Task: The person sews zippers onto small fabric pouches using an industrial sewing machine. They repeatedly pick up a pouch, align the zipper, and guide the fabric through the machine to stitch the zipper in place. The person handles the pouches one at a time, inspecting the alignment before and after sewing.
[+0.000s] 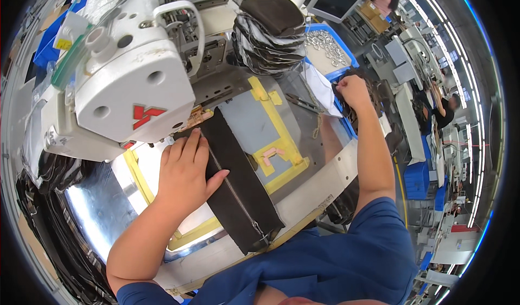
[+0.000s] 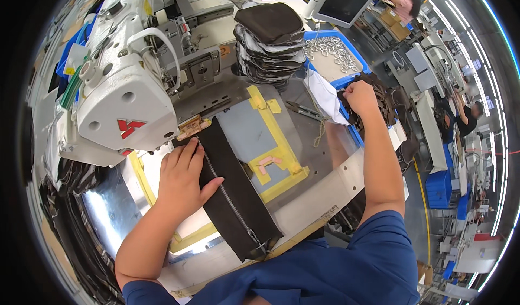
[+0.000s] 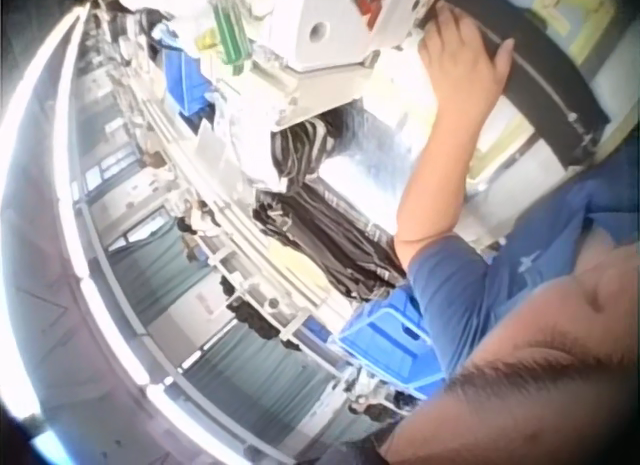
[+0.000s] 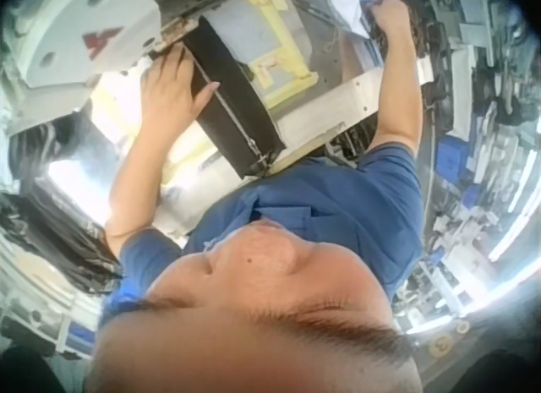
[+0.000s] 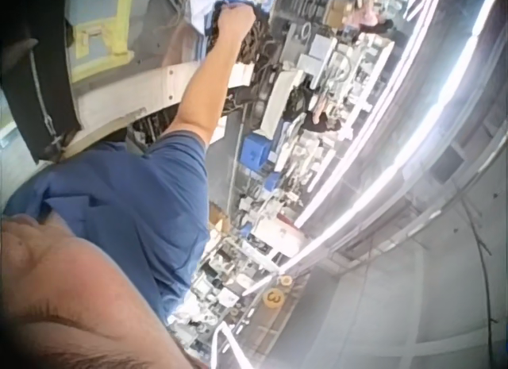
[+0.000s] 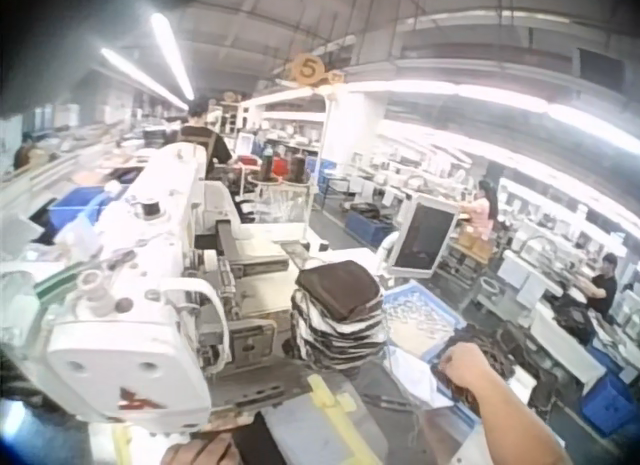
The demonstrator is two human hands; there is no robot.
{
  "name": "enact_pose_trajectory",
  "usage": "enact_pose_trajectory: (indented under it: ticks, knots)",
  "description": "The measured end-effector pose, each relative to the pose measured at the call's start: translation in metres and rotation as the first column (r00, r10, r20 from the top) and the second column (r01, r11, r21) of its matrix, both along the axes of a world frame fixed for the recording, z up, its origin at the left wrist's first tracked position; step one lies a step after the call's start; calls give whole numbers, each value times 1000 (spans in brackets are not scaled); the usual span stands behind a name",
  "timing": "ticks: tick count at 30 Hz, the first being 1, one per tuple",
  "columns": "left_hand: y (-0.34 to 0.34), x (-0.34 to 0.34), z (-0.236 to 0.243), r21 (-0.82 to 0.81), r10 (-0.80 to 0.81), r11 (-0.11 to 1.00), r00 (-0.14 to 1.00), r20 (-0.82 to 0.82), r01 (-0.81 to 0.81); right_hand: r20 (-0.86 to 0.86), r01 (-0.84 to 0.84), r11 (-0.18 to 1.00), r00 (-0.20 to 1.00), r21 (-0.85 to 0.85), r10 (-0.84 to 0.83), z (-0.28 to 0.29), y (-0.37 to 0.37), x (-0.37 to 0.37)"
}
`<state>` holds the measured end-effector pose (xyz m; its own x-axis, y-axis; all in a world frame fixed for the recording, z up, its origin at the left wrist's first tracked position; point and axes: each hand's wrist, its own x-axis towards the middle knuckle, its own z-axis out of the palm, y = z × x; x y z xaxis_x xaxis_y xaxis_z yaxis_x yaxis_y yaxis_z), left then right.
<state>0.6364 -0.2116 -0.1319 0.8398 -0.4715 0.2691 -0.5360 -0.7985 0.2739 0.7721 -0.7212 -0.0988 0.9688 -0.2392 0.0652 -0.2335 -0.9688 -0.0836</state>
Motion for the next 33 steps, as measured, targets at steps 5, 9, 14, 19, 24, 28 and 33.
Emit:
enact_pose_trajectory:
  ticks: [5, 9, 14, 19, 24, 28, 33]
  knots:
    - [-1, 2, 5, -19, -10, 1000, 1000, -10, 10, 337, -176, 984, 929, 34, 155, 36, 62, -16]
    - [1, -2, 4, 65, -69, 996, 993, 98, 63, 37, -254, 636, 942, 729, 333, 48, 189, -31]
    - [1, -8, 3, 42, -190, 982, 968, 162, 186, -71, -473, 506, 677, 721, 733, 8, 294, -27]
    - [3, -8, 4, 19, -192, 981, 972, 133, 191, -52, -591, 581, 675, 559, 736, -9, 317, -21]
    - [2, -6, -2, -14, -196, 980, 969, 152, 201, 53, -683, 451, 581, 574, 812, 3, 299, -29]
    - [3, -6, 0, -3, -192, 981, 971, 139, 195, 173, -851, 308, 410, 425, 896, -11, 297, -29]
    - [2, -5, 1, -10, -178, 983, 976, 128, 181, 222, -888, 260, 360, 380, 906, -16, 299, -31]
